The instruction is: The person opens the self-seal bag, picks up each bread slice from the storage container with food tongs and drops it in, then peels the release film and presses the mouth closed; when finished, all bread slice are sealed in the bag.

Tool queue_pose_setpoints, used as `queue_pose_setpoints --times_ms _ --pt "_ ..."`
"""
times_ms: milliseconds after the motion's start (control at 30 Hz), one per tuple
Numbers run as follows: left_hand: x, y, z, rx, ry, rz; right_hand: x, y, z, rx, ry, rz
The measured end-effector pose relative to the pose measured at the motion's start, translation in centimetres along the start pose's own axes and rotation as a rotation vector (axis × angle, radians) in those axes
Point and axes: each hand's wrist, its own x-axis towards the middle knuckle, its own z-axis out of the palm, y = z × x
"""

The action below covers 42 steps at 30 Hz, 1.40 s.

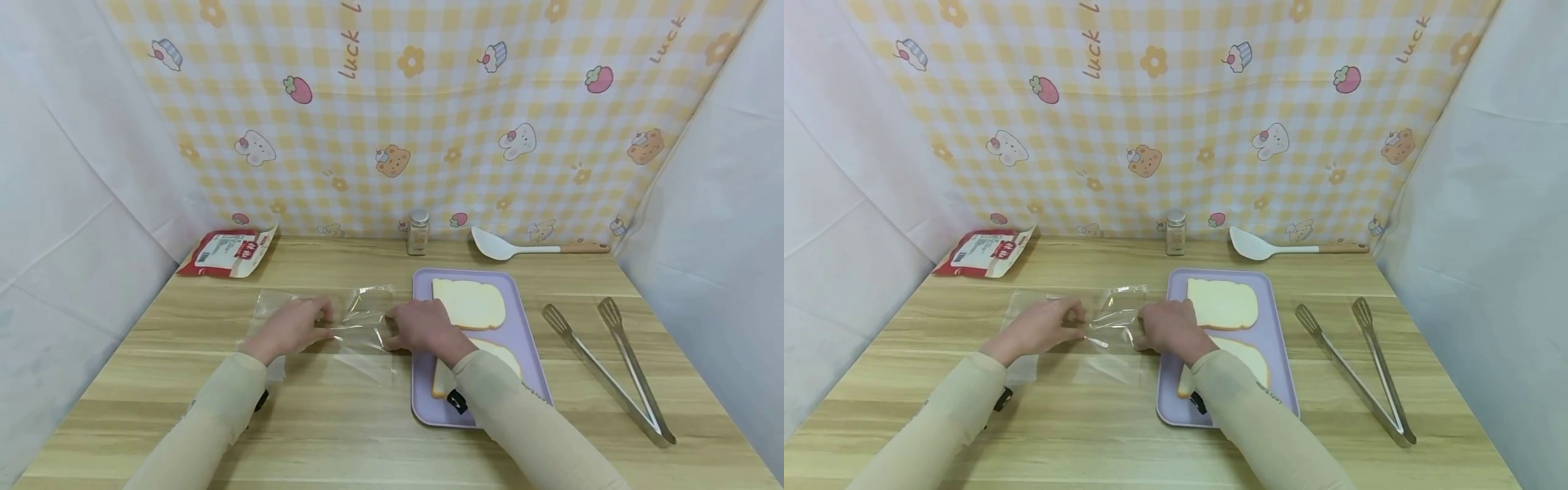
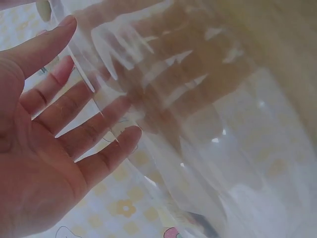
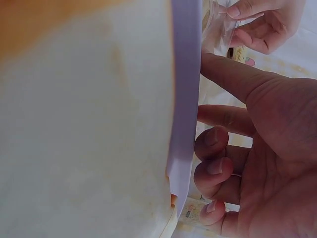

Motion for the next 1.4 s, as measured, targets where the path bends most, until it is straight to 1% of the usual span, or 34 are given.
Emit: queue_pose_setpoints --times_ms 167,300,467,533,567,700,833,967,1067,1167,1233,1400 --pt "0.0 0.0 0.0 -0.007 -0.008 0.035 0.0 0.0 0.0 0.004 -0.015 0.003" --pt "-0.1 -0.1 -0.1 -0.027 -0.004 0.048 0.0 0.0 0.1 0.004 -0.02 0.002" --pt "-0.4 -0.2 -0.3 -0.073 0.034 0.051 0.1 0.0 0.1 -0.015 -0.018 0.006" --pt "-0.6 -0.2 -0.3 -0.097 0.061 0.051 0.1 0.0 0.1 -0.018 -0.02 0.01" --pt "-0.6 -0.1 -0.4 -0.106 0.074 0.058 0.1 -0.1 0.1 -0.015 -0.022 0.012" --pt "-0.9 0.1 -0.5 -0.148 0.111 0.044 0.0 -0.1 0.0 0.006 -0.036 0.019" --pt "-1.1 0.2 -0.5 -0.173 0.127 0.027 -0.1 -0.1 0.0 0.018 -0.043 0.022" --pt "-1.0 0.1 -0.5 -0.184 0.146 0.042 -0.1 -0.1 0.0 0.011 -0.039 0.023" --pt "-0.8 0.2 -0.3 -0.178 0.132 0.038 0.0 0.0 0.0 0.004 -0.038 0.025" --pt "-0.6 0.3 -0.2 -0.169 0.11 0.02 0.0 0.0 0.1 0.001 -0.037 0.022" --pt "-0.7 0.4 -0.2 -0.182 0.101 0.002 0.0 -0.1 0.1 0.004 -0.035 0.02" --pt "-0.9 0.5 -0.3 -0.249 0.121 0.002 0.0 -0.1 0.1 0.007 -0.031 0.017"
